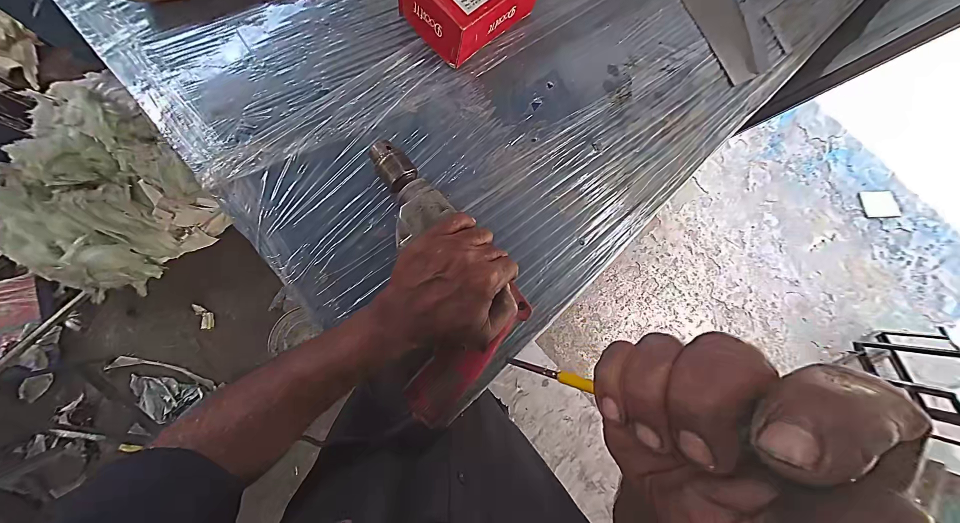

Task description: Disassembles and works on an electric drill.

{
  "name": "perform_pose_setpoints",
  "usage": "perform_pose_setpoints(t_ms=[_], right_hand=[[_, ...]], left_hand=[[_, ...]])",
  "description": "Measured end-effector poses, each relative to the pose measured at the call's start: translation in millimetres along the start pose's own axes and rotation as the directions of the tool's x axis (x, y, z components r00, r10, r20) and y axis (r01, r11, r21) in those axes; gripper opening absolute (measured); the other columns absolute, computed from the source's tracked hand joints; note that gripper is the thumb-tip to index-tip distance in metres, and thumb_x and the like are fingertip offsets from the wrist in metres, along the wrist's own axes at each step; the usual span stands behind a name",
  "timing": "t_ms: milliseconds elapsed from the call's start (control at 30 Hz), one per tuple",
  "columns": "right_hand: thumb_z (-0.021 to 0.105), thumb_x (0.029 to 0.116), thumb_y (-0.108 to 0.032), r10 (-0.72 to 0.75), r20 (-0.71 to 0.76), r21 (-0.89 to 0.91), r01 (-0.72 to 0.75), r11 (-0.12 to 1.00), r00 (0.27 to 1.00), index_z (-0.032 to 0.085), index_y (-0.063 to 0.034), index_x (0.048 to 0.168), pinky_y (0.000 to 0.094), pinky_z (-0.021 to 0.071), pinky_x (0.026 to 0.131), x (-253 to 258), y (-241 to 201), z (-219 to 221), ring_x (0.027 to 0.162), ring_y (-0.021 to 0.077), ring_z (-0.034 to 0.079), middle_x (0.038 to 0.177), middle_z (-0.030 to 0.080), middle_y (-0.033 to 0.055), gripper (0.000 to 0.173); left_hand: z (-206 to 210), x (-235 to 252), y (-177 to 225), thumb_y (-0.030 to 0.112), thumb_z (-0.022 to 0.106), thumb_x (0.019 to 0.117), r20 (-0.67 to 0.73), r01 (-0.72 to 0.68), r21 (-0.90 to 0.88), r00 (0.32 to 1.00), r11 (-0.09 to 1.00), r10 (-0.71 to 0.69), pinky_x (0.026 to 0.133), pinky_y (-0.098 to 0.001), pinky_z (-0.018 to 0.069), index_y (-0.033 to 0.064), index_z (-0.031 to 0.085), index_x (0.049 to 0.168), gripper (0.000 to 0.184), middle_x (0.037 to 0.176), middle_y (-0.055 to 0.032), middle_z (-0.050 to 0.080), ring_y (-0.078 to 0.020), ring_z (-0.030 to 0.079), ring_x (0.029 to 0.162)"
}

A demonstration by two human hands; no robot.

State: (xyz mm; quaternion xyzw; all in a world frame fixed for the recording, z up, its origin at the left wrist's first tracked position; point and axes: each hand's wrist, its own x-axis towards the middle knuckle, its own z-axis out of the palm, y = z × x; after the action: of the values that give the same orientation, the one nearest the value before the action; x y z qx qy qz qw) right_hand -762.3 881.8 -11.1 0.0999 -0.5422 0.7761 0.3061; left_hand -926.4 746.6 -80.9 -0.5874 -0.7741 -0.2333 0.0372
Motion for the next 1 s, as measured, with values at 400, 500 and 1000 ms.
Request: perform_pose_setpoints(t_ms=[400,500,1000], right_hand=[[0.052,0.1065,-0.038,0.006,-0.075,-0.2,-0.021,0.98,0.997,0.06,-0.017,0.106,0.0259,0.052,0.064,-12.1,17.0,30.8,0.072,0.0112,0.058,0.085,0.056,-0.0015,0.022],[0.051,0.1069,-0.037,-0.007,-0.085,-0.247,-0.014,0.969,0.996,0.06,-0.0185,0.107,0.0249,0.0517,0.065,-14.1,18.4,34.6,0.074,0.01,0.058,0.085,0.055,-0.0024,0.02],[0.066,0.1009,-0.02,-0.078,0.037,-0.523,0.086,0.848,0.996,0.065,-0.0218,0.121,0.03,0.0643,0.08,-18.9,17.4,43.8,0.095,0.0162,0.072,0.109,0.069,0.0004,0.021]], left_hand=[[0.5,-0.6,-0.6,0.032,0.049,0.0947,-0.006,-0.004,-0.006,1.0,1.0,0.004,0.099,-0.0384,0.0431,0.0212,0.078,0.091,0.031,0.083,0.0061,0.071,-0.0128,0.064,0.086],[0.3,-0.7,-0.6,0.032,0.048,0.0949,-0.004,-0.004,-0.008,1.0,1.0,0.004,0.1,-0.0387,0.0432,0.0211,0.078,0.09,0.032,0.082,0.0059,0.071,-0.013,0.064,0.085],[0.3,-1.0,-1.8,0.033,0.048,0.0957,-0.009,-0.02,-0.014,1.0,1.0,0.02,0.099,-0.0382,0.0429,0.0216,0.078,0.092,0.032,0.081,0.0056,0.071,-0.0133,0.065,0.085]])
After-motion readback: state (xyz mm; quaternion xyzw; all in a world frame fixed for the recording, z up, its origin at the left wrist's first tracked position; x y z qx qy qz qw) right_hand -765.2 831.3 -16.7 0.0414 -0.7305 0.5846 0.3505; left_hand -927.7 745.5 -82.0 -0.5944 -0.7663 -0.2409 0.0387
